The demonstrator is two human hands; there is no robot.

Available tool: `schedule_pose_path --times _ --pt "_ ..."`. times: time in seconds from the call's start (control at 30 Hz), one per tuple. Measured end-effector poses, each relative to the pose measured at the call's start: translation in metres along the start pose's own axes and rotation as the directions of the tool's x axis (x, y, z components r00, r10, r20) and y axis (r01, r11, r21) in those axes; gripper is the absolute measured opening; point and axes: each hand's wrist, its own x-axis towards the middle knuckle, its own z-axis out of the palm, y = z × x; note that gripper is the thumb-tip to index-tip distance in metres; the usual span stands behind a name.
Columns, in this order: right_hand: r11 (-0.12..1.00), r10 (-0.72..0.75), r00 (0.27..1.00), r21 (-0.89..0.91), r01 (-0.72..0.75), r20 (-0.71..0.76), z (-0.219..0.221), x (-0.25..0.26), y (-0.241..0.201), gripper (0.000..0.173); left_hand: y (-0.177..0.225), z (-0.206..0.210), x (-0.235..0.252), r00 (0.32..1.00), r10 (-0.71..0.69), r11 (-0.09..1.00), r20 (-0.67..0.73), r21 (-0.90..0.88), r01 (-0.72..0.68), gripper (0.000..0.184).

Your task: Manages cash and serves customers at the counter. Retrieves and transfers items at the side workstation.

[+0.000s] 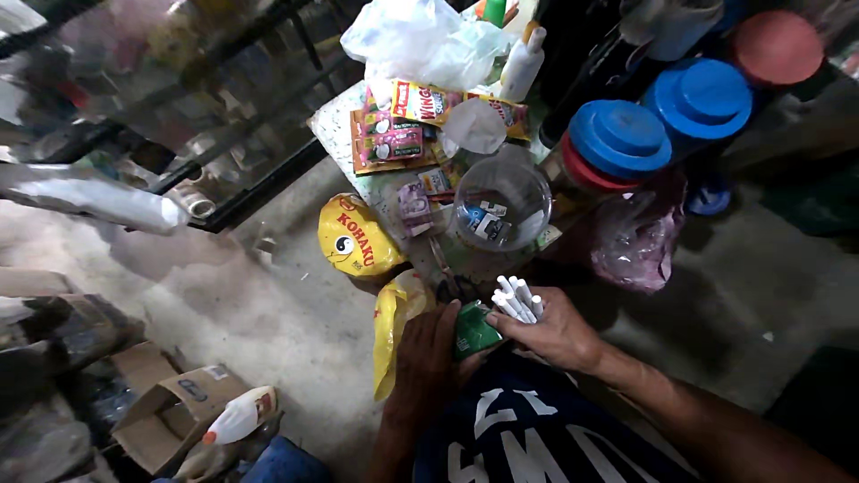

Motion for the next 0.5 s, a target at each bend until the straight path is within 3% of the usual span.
schedule_pose_path --times 0.27,0.5 --pt "0.993 -0.114 0.988 -0.049 0.11 -0.102 -0.003 -0.003 -0.008 0.005 0.01 0.004 0.004 0.999 -0.032 0.995 0.042 -0.092 0.036 0.058" --pt "0.999 -0.026 0.983 0.023 0.03 -0.179 -0.011 -0.014 -0.009 0.007 -0.002 -0.002 -0.01 0.996 -0.034 0.993 0.084 -0.107 0.043 0.064"
